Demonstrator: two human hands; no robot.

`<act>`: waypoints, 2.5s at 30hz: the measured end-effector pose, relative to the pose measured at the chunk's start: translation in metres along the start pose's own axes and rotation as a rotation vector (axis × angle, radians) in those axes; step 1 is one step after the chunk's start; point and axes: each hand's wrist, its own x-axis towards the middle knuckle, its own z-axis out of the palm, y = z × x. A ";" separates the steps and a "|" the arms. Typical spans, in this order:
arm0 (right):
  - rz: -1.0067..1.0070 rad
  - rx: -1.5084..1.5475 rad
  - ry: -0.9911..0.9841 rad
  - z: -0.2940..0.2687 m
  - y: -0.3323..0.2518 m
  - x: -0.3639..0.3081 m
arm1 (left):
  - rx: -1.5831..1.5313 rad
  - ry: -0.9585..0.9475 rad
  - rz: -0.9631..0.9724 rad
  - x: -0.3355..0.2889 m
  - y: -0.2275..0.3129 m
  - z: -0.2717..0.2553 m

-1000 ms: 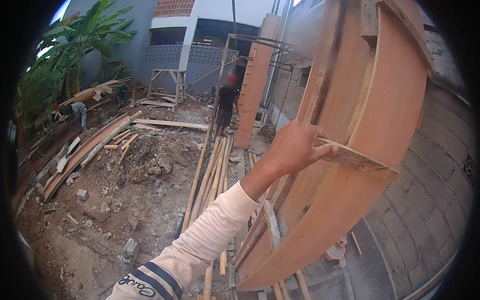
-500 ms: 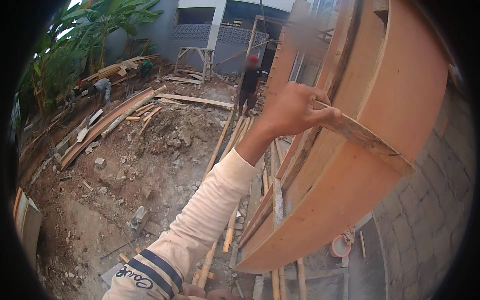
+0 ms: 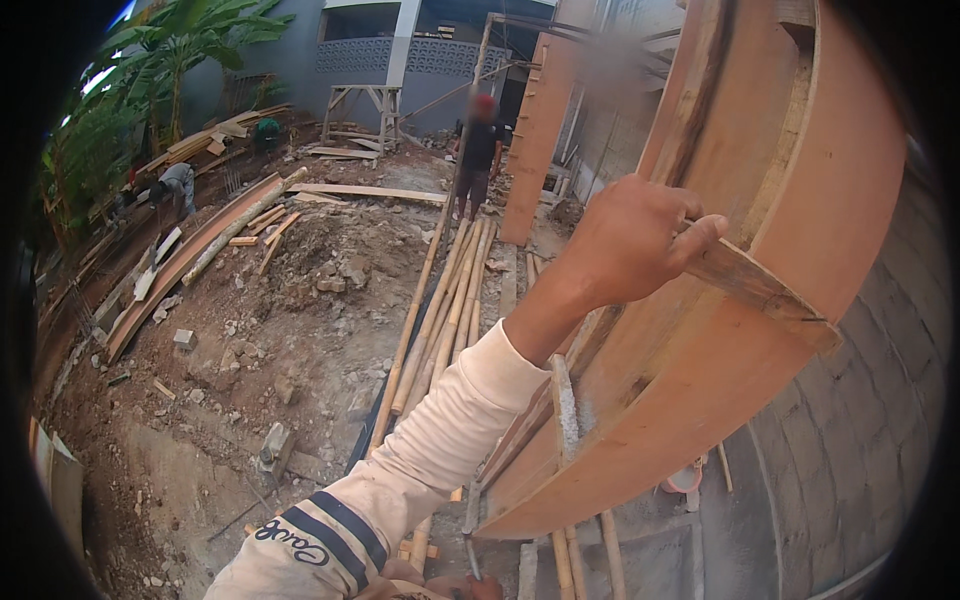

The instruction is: The person uses a hammer and a rebar rod to adjust and secure wooden planks and bamboo supports at a construction site. They repeatedly tap and pry the formwork components into place while moving around the work area.

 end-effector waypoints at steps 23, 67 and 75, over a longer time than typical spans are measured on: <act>0.185 0.024 0.612 -0.020 -0.160 -0.079 | -0.652 -0.166 -0.215 -0.044 -0.059 -0.038; 1.140 -1.468 0.621 -0.630 -0.729 -0.261 | -0.980 -0.132 -0.530 -0.207 -0.088 0.170; 0.285 -1.685 1.031 -0.660 -0.772 -0.221 | -1.002 -0.144 -0.561 -0.208 -0.077 0.170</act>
